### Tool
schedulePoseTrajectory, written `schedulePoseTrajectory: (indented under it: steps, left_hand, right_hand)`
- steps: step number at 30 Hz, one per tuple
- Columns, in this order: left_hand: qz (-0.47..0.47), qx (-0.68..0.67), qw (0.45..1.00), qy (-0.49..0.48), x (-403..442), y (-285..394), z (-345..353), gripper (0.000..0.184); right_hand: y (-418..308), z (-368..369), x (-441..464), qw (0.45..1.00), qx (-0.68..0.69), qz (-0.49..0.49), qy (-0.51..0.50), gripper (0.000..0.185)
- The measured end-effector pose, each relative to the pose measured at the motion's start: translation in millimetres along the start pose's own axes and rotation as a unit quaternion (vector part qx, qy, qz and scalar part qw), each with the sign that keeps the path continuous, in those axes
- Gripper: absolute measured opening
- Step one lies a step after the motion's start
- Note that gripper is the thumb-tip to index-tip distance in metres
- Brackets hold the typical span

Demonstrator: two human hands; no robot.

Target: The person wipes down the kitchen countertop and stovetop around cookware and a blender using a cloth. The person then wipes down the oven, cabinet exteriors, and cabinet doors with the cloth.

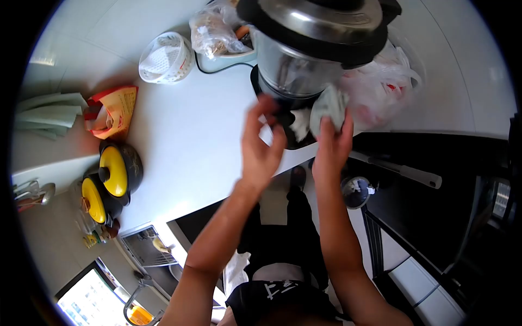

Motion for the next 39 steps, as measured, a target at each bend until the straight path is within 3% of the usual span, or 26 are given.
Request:
schedulePoseTrajectory:
  steps: [1, 3, 4, 5, 7, 11, 19, 22, 23, 26, 29, 35, 39]
  left_hand:
    - [0.020, -0.017, 0.999, 0.033, 20, 14, -9, 0.085]
    - [0.105, 0.097, 0.990, 0.017, 52, 29, -16, 0.119]
    - [0.102, 0.092, 0.990, -0.035, 71, 16, -14, 0.142]
    - [0.094, 0.008, 0.990, -0.100, 85, 16, -6, 0.136]
    - [0.074, 0.006, 0.992, -0.102, 94, 15, 2, 0.123]
    - [0.063, -0.032, 0.994, -0.085, 88, 13, 11, 0.106]
    - [0.053, 0.035, 0.995, -0.076, 90, -9, 1, 0.089]
    - [0.047, 0.025, 0.996, -0.072, 85, 5, 4, 0.057]
    - [0.045, 0.027, 0.995, -0.079, 84, 9, 8, 0.057]
    - [0.059, -0.007, 0.996, -0.059, 83, 15, 9, 0.056]
    - [0.048, -0.001, 0.997, -0.064, 83, 14, 7, 0.053]
    - [0.067, 0.026, 0.997, -0.038, 85, 12, 7, 0.045]
    - [0.062, 0.017, 0.998, -0.026, 86, 10, 7, 0.046]
  right_hand:
    - [-3, 12, 16, 0.998, -0.007, -0.044, 0.038, 0.062]
    - [-4, 38, 35, 0.996, -0.034, -0.053, 0.063, 0.060]
    - [8, 42, 34, 0.992, -0.054, -0.097, 0.061, 0.058]
    - [24, 42, 30, 0.986, -0.075, -0.138, 0.060, 0.056]
    - [28, 43, 13, 0.970, -0.162, -0.174, 0.060, 0.045]
    - [36, 56, -28, 0.952, -0.192, -0.229, 0.067, 0.043]
    - [30, 75, -47, 0.948, -0.168, -0.269, -0.011, 0.040]
    - [39, 82, -58, 0.937, -0.140, -0.319, 0.012, 0.048]
    - [37, 82, -52, 0.932, -0.109, -0.344, 0.031, 0.048]
    - [33, 75, -39, 0.960, -0.085, -0.264, 0.039, 0.047]
    - [30, 64, -27, 0.955, -0.153, -0.241, 0.075, 0.044]
    - [33, 40, 24, 0.964, -0.142, -0.210, 0.082, 0.040]
    - [31, 23, 79, 0.988, -0.110, -0.092, 0.057, 0.034]
Point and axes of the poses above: each hand's wrist, its own x-axis towards the middle knuckle, its own z-axis out of the palm, y = z × x, the point moved 5 cm from there along x, towards the middle knuckle, and after that the axes turned 10 degrees about -z, right-handed, at the moved point
